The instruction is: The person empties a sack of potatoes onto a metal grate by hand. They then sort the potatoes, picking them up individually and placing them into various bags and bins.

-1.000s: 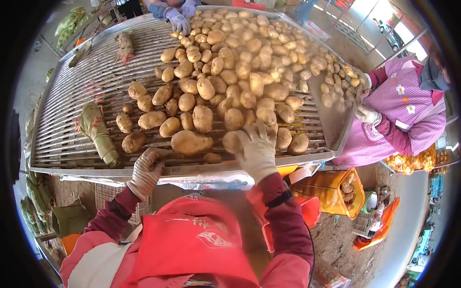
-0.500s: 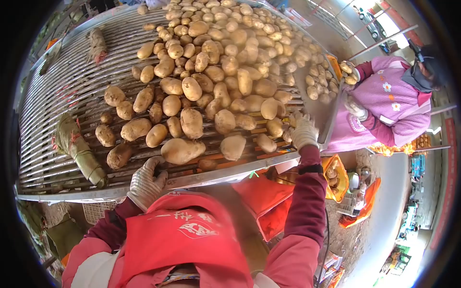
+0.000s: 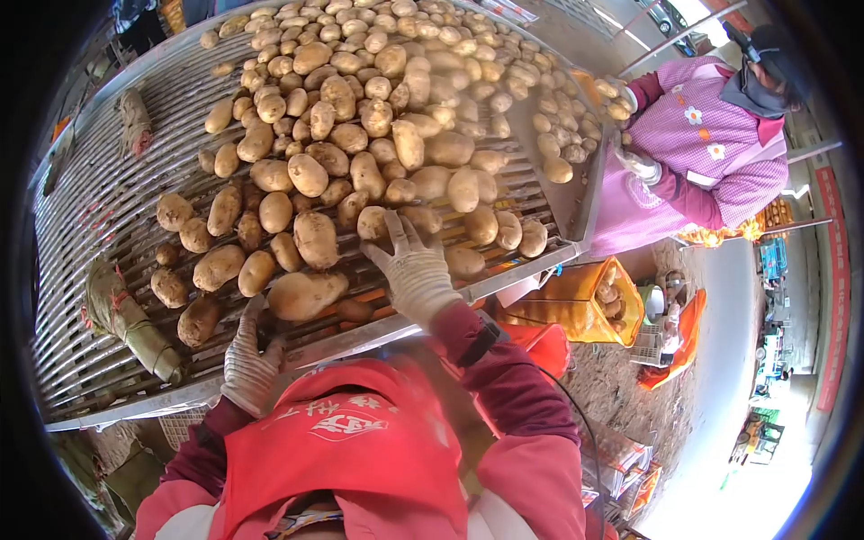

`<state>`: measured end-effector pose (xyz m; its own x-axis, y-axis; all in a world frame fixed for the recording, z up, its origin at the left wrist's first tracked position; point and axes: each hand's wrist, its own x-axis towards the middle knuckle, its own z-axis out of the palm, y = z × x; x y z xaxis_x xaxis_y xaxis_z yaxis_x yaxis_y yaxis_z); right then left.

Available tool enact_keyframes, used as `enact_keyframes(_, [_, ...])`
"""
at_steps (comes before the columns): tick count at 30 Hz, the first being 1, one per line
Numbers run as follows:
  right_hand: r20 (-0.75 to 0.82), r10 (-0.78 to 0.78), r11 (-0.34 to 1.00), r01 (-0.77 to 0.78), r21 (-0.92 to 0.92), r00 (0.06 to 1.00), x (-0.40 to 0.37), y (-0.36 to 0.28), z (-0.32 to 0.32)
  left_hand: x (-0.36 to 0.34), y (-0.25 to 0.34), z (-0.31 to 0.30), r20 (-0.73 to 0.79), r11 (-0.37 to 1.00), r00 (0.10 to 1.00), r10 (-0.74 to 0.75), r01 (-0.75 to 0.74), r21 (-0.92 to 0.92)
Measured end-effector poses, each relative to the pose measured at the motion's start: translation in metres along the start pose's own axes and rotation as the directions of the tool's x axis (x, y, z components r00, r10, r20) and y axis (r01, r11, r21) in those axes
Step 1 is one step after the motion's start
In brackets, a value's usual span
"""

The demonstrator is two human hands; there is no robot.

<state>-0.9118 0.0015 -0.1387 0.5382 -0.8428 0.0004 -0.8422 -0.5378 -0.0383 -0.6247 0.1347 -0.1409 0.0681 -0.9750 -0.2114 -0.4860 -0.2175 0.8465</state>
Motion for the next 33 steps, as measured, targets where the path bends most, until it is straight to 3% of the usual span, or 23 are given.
enact_keyframes(6, [0.011, 0.148, 0.989, -0.148, -0.009, 0.989, -0.010, 0.074, 0.000, 0.006, -0.016, 0.012, -0.116, 0.957, 0.991, 0.066, -0.030, 0.287])
enact_keyframes(9, [0.190, 0.304, 0.951, -0.284, -0.122, 0.934, -0.013, 0.115, -0.008, 0.012, 0.010, 0.010, -0.010, 0.951, 0.981, -0.192, 0.189, 0.247])
enact_keyframes(11, [0.142, 0.393, 0.914, -0.368, -0.172, 0.909, -0.022, 0.162, 0.002, 0.015, 0.027, 0.012, -0.003, 0.917, 0.964, -0.268, 0.256, 0.306])
enact_keyframes(13, [0.204, 0.518, 0.848, -0.468, -0.251, 0.830, -0.017, 0.212, 0.016, 0.019, 0.039, 0.019, -0.031, 0.893, 0.951, -0.308, 0.300, 0.335])
enact_keyframes(14, [0.202, 0.524, 0.843, -0.470, -0.260, 0.828, -0.016, 0.216, -0.009, 0.020, 0.043, 0.021, -0.043, 0.888, 0.942, -0.333, 0.328, 0.322])
enact_keyframes(16, [0.286, 0.677, 0.732, -0.583, -0.352, 0.678, 0.008, 0.245, -0.007, 0.023, 0.046, 0.025, -0.094, 0.885, 0.935, -0.342, 0.354, 0.302])
enact_keyframes(17, [0.165, 0.597, 0.798, -0.561, -0.219, 0.785, 0.013, 0.238, -0.018, 0.023, 0.043, 0.030, -0.125, 0.887, 0.936, -0.328, 0.351, 0.298])
enact_keyframes(20, [0.071, 0.278, 0.945, -0.286, 0.155, 0.958, 0.049, 0.190, -0.050, 0.024, 0.036, 0.037, -0.171, 0.874, 0.922, -0.348, 0.385, 0.296])
enact_keyframes(22, [-0.033, 0.044, 0.986, -0.038, 0.161, 0.998, 0.073, 0.159, -0.045, 0.023, 0.037, 0.038, -0.193, 0.863, 0.917, -0.350, 0.396, 0.315])
enact_keyframes(24, [-0.118, -0.097, 0.984, 0.113, 0.135, 0.988, 0.101, 0.135, -0.024, 0.021, 0.039, 0.038, -0.223, 0.855, 0.921, -0.320, 0.382, 0.350])
enact_keyframes(27, [0.120, 0.064, 0.998, -0.067, 0.019, 0.991, 0.115, 0.112, -0.041, 0.023, 0.052, 0.037, -0.202, 0.823, 0.878, -0.433, 0.477, 0.309])
enact_keyframes(30, [0.267, 0.022, 0.933, -0.115, 0.342, 0.964, 0.089, 0.123, -0.041, 0.021, 0.058, 0.035, -0.204, 0.838, 0.901, -0.383, 0.431, 0.335])
enact_keyframes(31, [0.164, -0.036, 0.947, -0.019, 0.322, 0.986, 0.072, 0.137, -0.022, 0.021, 0.055, 0.035, -0.198, 0.853, 0.911, -0.361, 0.408, 0.325])
enact_keyframes(32, [0.100, -0.116, 0.985, 0.102, 0.137, 0.988, 0.059, 0.137, -0.030, 0.020, 0.049, 0.035, -0.196, 0.868, 0.920, -0.341, 0.388, 0.310])
enact_keyframes(33, [0.119, -0.175, 0.982, 0.164, 0.095, 0.977, 0.045, 0.138, -0.033, 0.018, 0.045, 0.035, -0.195, 0.881, 0.926, -0.323, 0.370, 0.295])
